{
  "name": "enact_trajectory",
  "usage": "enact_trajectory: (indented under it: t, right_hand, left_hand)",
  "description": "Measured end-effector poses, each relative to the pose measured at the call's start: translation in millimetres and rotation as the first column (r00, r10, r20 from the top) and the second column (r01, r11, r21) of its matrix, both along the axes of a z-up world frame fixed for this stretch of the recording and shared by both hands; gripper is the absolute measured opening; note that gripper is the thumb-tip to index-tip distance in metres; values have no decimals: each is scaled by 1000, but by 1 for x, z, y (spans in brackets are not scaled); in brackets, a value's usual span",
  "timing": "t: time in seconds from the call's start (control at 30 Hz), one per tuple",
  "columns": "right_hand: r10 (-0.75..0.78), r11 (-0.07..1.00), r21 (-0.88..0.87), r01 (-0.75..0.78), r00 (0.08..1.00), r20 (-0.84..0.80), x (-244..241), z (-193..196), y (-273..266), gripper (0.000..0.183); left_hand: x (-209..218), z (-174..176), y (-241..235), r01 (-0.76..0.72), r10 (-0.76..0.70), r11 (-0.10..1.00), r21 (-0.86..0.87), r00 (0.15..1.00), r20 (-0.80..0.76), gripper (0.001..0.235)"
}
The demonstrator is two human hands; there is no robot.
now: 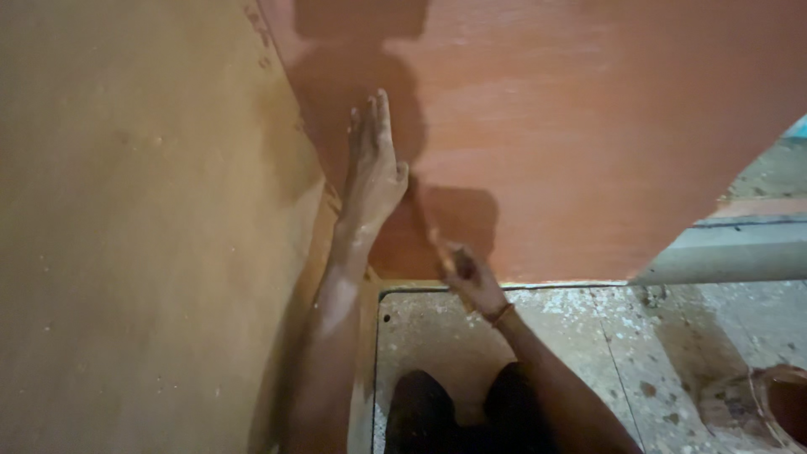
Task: The person paints a wall with reddish-brown paint using a brush. They repeatedly dip the brush into a bucket on the floor and apply paint to the lower section of the wall, covering a yellow base coat.
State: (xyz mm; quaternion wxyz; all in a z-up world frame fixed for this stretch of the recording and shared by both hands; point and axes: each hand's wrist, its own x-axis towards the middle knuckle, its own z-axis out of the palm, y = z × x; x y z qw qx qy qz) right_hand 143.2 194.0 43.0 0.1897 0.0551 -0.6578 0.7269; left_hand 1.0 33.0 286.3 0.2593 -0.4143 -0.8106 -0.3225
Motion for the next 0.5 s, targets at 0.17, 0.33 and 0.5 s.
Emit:
enact_trajectory:
  t: [0.17, 0.33, 0.5]
  right_hand:
    - [239, 966, 71, -248, 965, 112, -22, 18, -40, 52]
    - [-305, 950, 9, 312, 923, 233, -12, 24, -25, 39]
    - [-683, 698, -174, 695, 719, 132, 47, -5, -10, 47]
  left_hand:
    - [8, 1, -12, 23, -12, 992, 121, 996, -92, 103]
    - [11, -9, -17, -25, 30, 997, 74, 997, -65, 103]
    - [5, -27, -15, -4, 4, 1000, 18, 999, 38, 108]
